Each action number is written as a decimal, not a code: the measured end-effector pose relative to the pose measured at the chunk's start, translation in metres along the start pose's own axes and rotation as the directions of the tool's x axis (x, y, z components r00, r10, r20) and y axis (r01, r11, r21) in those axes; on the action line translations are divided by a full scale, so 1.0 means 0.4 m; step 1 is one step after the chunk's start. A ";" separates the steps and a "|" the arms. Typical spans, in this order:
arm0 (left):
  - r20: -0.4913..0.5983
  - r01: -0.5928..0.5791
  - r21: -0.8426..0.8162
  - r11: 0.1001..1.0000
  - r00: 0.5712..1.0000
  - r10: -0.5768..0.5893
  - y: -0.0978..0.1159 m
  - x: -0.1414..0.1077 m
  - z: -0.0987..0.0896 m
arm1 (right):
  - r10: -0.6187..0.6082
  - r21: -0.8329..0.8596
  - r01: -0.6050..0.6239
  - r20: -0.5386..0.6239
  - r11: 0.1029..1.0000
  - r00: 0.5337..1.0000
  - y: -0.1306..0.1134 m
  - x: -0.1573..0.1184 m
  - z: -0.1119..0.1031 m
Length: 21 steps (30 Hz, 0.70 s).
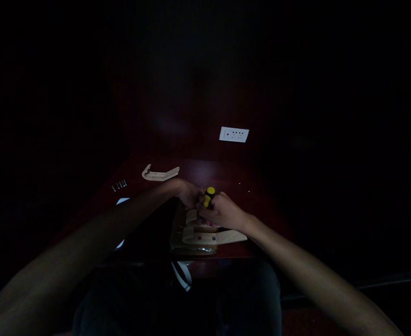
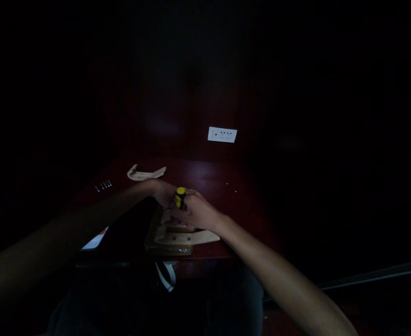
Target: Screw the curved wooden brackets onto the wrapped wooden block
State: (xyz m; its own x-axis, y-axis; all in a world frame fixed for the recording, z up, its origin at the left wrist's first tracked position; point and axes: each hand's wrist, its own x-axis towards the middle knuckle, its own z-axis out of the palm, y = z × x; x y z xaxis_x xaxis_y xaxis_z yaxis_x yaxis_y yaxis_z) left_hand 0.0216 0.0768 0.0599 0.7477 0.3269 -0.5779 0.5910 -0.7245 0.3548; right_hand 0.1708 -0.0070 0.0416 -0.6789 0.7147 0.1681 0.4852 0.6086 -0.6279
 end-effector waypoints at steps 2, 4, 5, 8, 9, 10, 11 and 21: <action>0.002 -0.010 -0.031 0.999 1.000 0.010 -0.001 0.000 0.000 | -0.010 0.004 0.010 -0.004 1.000 1.000 0.002 0.001 0.001; 0.006 -0.033 -0.061 0.998 0.999 0.033 -0.005 0.003 0.000 | -0.012 0.017 0.012 0.004 1.000 1.000 0.002 0.002 0.002; 0.009 -0.038 -0.071 0.997 0.999 0.039 -0.006 0.004 0.000 | -0.011 0.020 0.011 0.007 1.000 1.000 0.002 0.002 0.002; 0.017 -0.044 -0.056 0.997 0.999 0.045 -0.007 0.005 0.000 | -0.014 0.007 0.014 0.000 1.000 1.000 -0.001 0.002 0.003; 0.017 -0.050 -0.047 0.998 0.999 0.050 -0.005 0.004 0.000 | -0.020 0.002 0.020 -0.008 1.000 1.000 -0.002 0.002 0.003; 0.018 -0.053 -0.038 0.998 0.998 0.053 -0.002 0.003 -0.001 | -0.028 0.000 0.028 -0.018 1.000 0.999 -0.003 0.001 0.004; 0.019 -0.052 -0.028 0.998 0.998 0.052 0.001 0.002 -0.001 | -0.035 0.001 0.035 -0.024 0.999 0.999 -0.002 0.000 0.004; -0.044 0.058 0.055 0.997 0.997 -0.056 0.011 -0.009 -0.003 | -0.054 -0.019 0.054 -0.015 0.998 0.998 -0.003 0.003 0.001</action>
State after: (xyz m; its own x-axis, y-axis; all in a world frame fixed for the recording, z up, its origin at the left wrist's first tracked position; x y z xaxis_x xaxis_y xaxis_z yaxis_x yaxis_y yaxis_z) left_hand 0.0219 0.0731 0.0645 0.7263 0.3934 -0.5637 0.6161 -0.7363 0.2800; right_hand 0.1692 -0.0072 0.0422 -0.6962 0.6855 0.2132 0.4581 0.6529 -0.6032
